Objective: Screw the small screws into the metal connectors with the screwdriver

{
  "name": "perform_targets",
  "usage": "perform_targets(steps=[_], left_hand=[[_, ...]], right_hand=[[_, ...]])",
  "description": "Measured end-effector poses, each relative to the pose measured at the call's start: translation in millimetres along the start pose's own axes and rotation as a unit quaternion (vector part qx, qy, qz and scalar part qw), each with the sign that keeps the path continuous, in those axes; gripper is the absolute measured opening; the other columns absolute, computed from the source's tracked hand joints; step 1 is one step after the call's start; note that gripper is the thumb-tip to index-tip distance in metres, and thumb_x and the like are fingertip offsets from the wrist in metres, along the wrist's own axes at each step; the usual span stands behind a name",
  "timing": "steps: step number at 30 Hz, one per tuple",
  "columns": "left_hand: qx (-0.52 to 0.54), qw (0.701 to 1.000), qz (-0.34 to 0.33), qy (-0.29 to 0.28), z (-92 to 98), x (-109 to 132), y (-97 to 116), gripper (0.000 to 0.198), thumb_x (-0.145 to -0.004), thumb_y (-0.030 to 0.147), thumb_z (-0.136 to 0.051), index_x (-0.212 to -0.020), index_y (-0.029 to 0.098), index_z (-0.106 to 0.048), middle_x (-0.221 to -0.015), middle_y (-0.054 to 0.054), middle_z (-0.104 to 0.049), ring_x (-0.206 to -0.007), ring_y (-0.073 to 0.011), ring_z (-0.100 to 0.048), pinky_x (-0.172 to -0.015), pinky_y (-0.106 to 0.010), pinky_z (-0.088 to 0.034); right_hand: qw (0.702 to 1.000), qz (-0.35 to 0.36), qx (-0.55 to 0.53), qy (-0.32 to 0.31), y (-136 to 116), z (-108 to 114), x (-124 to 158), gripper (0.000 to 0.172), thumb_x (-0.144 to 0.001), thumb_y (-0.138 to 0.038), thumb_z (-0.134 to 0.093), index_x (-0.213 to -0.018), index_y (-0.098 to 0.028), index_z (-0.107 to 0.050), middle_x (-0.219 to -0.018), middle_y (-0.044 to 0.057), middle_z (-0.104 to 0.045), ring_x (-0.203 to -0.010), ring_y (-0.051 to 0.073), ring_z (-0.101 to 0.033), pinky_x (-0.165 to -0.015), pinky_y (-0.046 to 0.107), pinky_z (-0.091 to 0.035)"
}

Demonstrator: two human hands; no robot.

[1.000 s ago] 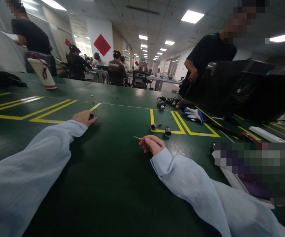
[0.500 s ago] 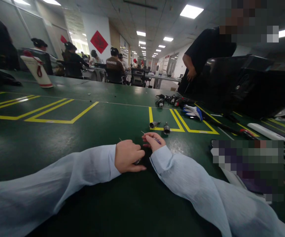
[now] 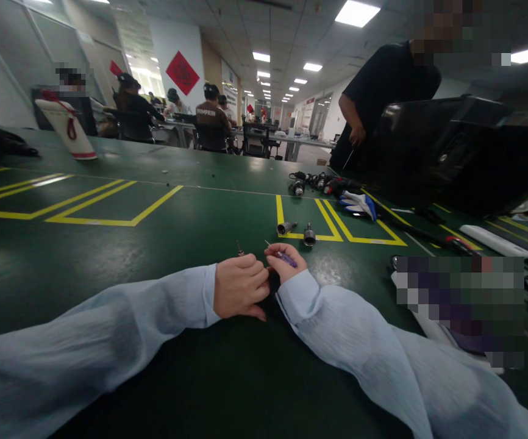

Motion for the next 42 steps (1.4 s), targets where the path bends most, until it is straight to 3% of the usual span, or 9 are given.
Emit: perform_targets(steps=[5,9,13,20,28,32,36,39,42], left_hand=[[-0.009,1.0,-0.012,0.025,0.4,6,-3,0.039,-0.08,0.049,-0.036,-0.077,0.015,-0.056,-0.074,-0.006,-0.057,-0.066,-0.018,-0.048,-0.067,-0.034,-0.033],[-0.022,0.996,0.052,0.066,3.8,14,-14,0.041,-0.085,0.042,-0.025,-0.077,0.015,-0.055,-0.068,-0.006,-0.054,-0.061,-0.0173,-0.045,-0.062,-0.034,-0.031],[-0.008,0.994,0.091,0.06,-2.0,23,-25,0.039,-0.085,0.039,-0.025,-0.07,0.016,-0.054,-0.063,-0.005,-0.051,-0.058,-0.0167,-0.043,-0.059,-0.034,-0.029],[0.008,1.0,-0.003,0.026,-15.1,25,-23,0.036,-0.083,0.042,-0.031,-0.072,0.017,-0.054,-0.067,-0.005,-0.053,-0.06,-0.0164,-0.044,-0.061,-0.032,-0.031],[-0.062,0.993,0.05,0.085,0.0,32,-30,0.044,-0.086,0.042,-0.021,-0.081,0.016,-0.055,-0.069,-0.005,-0.055,-0.062,-0.0175,-0.045,-0.063,-0.034,-0.032],[-0.05,0.997,0.0,0.061,-7.2,35,-31,0.045,-0.086,0.042,-0.02,-0.081,0.016,-0.056,-0.073,-0.007,-0.057,-0.065,-0.0181,-0.046,-0.066,-0.034,-0.033],[-0.03,0.998,-0.031,0.043,-10.6,33,-30,0.044,-0.086,0.042,-0.019,-0.085,0.017,-0.056,-0.081,-0.008,-0.058,-0.07,-0.0185,-0.048,-0.071,-0.034,-0.033],[0.019,1.0,0.002,0.017,-9.2,29,-32,0.04,-0.082,0.046,-0.028,-0.086,0.017,-0.055,-0.077,-0.007,-0.057,-0.067,-0.0189,-0.047,-0.067,-0.034,-0.032],[0.132,0.987,0.093,0.008,-11.7,30,-38,0.034,-0.076,0.047,-0.041,-0.086,0.016,-0.052,-0.075,-0.005,-0.055,-0.067,-0.0183,-0.048,-0.065,-0.033,-0.033]], right_hand=[[1.0,0.018,0.006,-0.003,0,2,0,0.014,-0.051,-0.019,-0.055,-0.066,-0.018,-0.055,-0.063,-0.001,-0.058,-0.052,0.009,-0.048,-0.045,0.02,-0.039],[1.0,0.0,0.011,0.006,-1,2,1,0.014,-0.052,-0.021,-0.055,-0.066,-0.018,-0.057,-0.063,-0.001,-0.06,-0.05,0.009,-0.048,-0.043,0.02,-0.039],[1.0,-0.022,0.014,0.0,-3,1,1,0.017,-0.053,-0.026,-0.059,-0.067,-0.016,-0.061,-0.058,0.0,-0.061,-0.047,0.008,-0.049,-0.042,0.02,-0.038],[0.999,-0.02,0.014,-0.023,-10,1,3,0.027,-0.058,-0.039,-0.061,-0.061,-0.013,-0.059,-0.045,0.0,-0.057,-0.038,0.007,-0.048,-0.04,0.021,-0.038],[1.0,-0.006,0.025,0.009,-14,1,3,0.033,-0.06,-0.047,-0.058,-0.054,-0.015,-0.052,-0.035,-0.006,-0.046,-0.032,0.006,-0.041,-0.035,0.02,-0.032],[0.999,-0.014,0.034,0.007,-13,1,3,0.038,-0.061,-0.05,-0.057,-0.046,-0.017,-0.046,-0.028,-0.008,-0.035,-0.027,0.004,-0.029,-0.032,0.02,-0.024],[0.999,-0.043,0.032,-0.006,-13,2,3,0.041,-0.059,-0.051,-0.059,-0.042,-0.017,-0.043,-0.03,-0.008,-0.034,-0.029,0.004,-0.029,-0.032,0.019,-0.022],[0.999,-0.037,0.025,0.0,-13,2,3,0.041,-0.058,-0.051,-0.059,-0.042,-0.017,-0.044,-0.031,-0.008,-0.036,-0.029,0.004,-0.03,-0.032,0.019,-0.024],[1.0,-0.023,0.006,0.007,-14,2,2,0.039,-0.059,-0.051,-0.058,-0.043,-0.017,-0.047,-0.028,-0.008,-0.036,-0.026,0.004,-0.029,-0.031,0.02,-0.024]])
Point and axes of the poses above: each hand's wrist, its own x-axis away from the middle knuckle, its own z-axis out of the back of the hand, y = z × x, the point moved 2 cm from there along -x, towards the middle knuckle
